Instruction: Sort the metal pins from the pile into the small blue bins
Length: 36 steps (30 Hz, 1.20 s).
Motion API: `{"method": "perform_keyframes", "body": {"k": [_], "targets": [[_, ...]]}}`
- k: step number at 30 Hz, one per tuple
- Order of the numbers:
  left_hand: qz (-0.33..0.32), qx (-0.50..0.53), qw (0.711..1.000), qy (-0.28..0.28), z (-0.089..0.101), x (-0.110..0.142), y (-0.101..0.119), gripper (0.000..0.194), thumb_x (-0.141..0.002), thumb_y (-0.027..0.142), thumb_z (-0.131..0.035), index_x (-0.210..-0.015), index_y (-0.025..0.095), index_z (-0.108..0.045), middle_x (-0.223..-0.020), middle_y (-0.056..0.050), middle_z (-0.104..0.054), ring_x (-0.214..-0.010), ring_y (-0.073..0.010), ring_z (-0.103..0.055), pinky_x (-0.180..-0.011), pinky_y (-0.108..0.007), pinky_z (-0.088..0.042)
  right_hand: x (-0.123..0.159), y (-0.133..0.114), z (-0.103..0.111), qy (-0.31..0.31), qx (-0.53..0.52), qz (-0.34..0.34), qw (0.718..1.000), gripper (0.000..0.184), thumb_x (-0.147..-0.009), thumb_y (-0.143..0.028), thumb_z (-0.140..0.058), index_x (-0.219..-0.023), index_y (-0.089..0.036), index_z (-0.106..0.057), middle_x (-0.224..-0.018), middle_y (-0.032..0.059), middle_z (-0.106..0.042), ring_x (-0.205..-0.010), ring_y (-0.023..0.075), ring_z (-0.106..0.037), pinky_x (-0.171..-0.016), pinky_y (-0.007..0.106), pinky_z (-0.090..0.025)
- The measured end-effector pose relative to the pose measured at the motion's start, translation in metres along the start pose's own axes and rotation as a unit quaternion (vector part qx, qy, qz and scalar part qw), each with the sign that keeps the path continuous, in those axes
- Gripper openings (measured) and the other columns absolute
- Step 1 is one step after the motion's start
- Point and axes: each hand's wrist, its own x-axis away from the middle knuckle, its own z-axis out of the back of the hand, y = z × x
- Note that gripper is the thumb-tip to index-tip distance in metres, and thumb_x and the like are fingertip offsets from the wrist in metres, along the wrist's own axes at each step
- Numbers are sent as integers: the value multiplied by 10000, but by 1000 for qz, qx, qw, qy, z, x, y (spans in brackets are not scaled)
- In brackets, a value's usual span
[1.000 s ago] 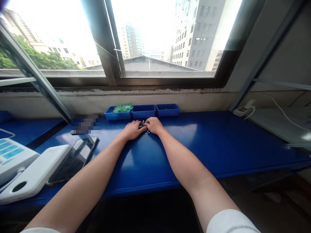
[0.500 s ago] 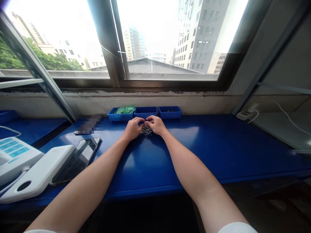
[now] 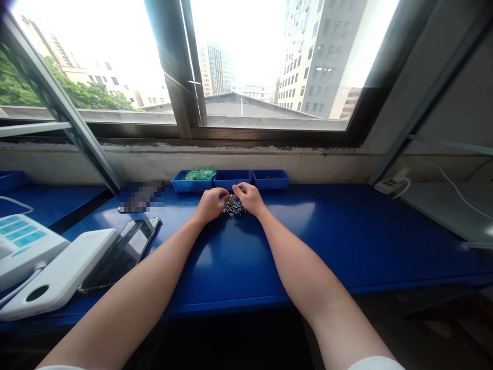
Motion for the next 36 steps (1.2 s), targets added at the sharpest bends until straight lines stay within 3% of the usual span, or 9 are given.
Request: {"method": "perform_keyframes", "body": {"k": [6,14,18,22,28,36], "targets": [[8,-4,1000,2,1,-1,0,181,-845,246,-498,-852,214,-676,-898,-42,-709,-892,-219,-632,-870,-347,-456,5,-8,6,-13,-5,12,1000,389,-741,-549,-590,-619,-185,-657,-661,27,-676,-591,139,-569,-581,261,-441],[3,-4,1000,14,-1,0,0,250,-885,311,-449,-946,224,-676,-938,-46,-698,-925,-213,-623,-863,-324,-456,5,-8,8,12,-3,22,1000,263,-743,-426,-585,-697,-186,-682,-698,20,-690,-728,179,-633,-735,297,-487],[36,-33,999,20,-2,0,-4,349,-872,379,-471,-1134,206,-624,-1118,-79,-652,-1058,-240,-582,-930,-345,-438,3,-5,13,78,129,37,988,257,-767,-378,-539,-840,-197,-707,-855,32,-710,-874,198,-615,-832,317,-469],[87,-69,994,-11,-3,0,-12,404,-854,373,-480,-1188,172,-587,-1168,-113,-621,-1102,-268,-558,-952,-371,-430,-2,1,25,136,327,24,935,385,-762,-329,-534,-1100,-199,-663,-1073,46,-680,-1095,248,-481,-968,380,-375],[115,-98,985,-79,-6,1,-14,394,-870,336,-416,-1187,169,-577,-1195,-119,-601,-1124,-286,-537,-949,-409,-425,-9,12,38,130,451,-78,880,607,-770,-339,-515,-1354,-191,-446,-1423,49,-437,-1145,308,-344,-961,468,-323],[124,-101,982,-100,-6,0,-11,393,-878,361,-404,-1169,181,-597,-1200,-115,-606,-1125,-282,-538,-940,-392,-419,-11,18,40,84,474,-131,867,745,-744,-357,-560,-1430,-212,-308,-1554,75,-142,-1191,359,-310,-933,493,-346]]}}
